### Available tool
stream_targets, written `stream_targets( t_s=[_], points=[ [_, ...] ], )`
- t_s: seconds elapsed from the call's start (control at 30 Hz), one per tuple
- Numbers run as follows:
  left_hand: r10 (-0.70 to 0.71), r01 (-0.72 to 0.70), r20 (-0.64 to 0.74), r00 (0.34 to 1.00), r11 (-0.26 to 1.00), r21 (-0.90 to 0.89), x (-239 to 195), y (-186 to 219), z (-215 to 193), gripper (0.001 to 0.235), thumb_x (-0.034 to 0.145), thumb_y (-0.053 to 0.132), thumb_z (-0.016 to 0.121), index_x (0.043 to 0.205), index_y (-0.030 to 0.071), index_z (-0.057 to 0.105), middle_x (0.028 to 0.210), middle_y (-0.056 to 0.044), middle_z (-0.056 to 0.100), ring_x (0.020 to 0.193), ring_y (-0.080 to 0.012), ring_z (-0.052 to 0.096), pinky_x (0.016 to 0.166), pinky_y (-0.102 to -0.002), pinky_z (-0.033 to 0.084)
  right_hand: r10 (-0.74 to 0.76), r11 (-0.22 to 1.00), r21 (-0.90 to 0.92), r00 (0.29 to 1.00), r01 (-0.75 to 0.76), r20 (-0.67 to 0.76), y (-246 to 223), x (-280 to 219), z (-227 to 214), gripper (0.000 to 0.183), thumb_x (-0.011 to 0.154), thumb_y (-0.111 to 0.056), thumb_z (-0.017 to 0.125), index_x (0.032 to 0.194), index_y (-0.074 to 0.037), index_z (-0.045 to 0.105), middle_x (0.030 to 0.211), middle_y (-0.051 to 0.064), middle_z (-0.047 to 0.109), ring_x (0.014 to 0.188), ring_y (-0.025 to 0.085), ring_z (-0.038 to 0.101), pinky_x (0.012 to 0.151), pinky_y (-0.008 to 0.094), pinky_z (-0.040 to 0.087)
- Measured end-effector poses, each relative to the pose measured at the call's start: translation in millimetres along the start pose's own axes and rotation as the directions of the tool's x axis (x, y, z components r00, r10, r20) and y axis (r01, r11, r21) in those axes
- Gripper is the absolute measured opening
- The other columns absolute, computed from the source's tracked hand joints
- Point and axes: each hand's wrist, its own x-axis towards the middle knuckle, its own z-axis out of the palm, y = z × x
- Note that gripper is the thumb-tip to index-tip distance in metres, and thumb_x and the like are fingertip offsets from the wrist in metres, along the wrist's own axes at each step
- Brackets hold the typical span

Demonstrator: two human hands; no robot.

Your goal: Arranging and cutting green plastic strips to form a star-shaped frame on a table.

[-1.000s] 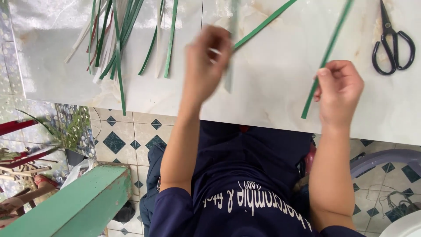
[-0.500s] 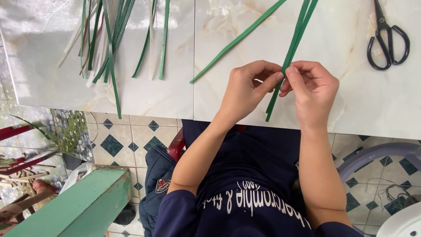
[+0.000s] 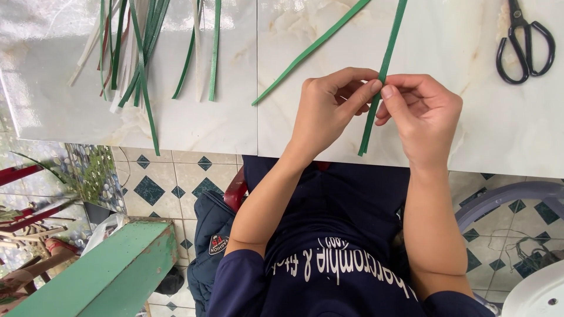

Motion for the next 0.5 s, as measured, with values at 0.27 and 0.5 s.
stream_targets(
  t_s=[0.27,0.5],
  points=[
    [0.007,-0.007,-0.037,0.999,1.0,-0.003,1.7,-2.5,4.1,0.012,0.091,0.015,0.066,0.097,0.006,0.071,0.068,-0.012,0.07,0.061,-0.0176,0.07,0.057,-0.028,0.063,0.044,0.999,0.003,0.999,-0.044,0.024,0.1,-2.1,-0.2,0.013,0.099,0.011,0.063,0.108,0.018,0.058,0.086,0.026,0.062,0.068,0.025,0.065,0.058,0.035,0.059],
    [0.009,-0.009,-0.042,0.999,1.0,0.0,3.0,-2.2,6.6,0.013,0.091,0.016,0.066,0.095,0.004,0.07,0.066,-0.013,0.069,0.06,-0.018,0.069,0.055,-0.029,0.062,0.07,0.997,0.012,0.997,-0.07,0.017,-3.7,-1.5,0.1,0.013,0.099,0.01,0.064,0.109,0.016,0.058,0.088,0.025,0.063,0.07,0.024,0.066,0.059,0.035,0.06]
  ],
)
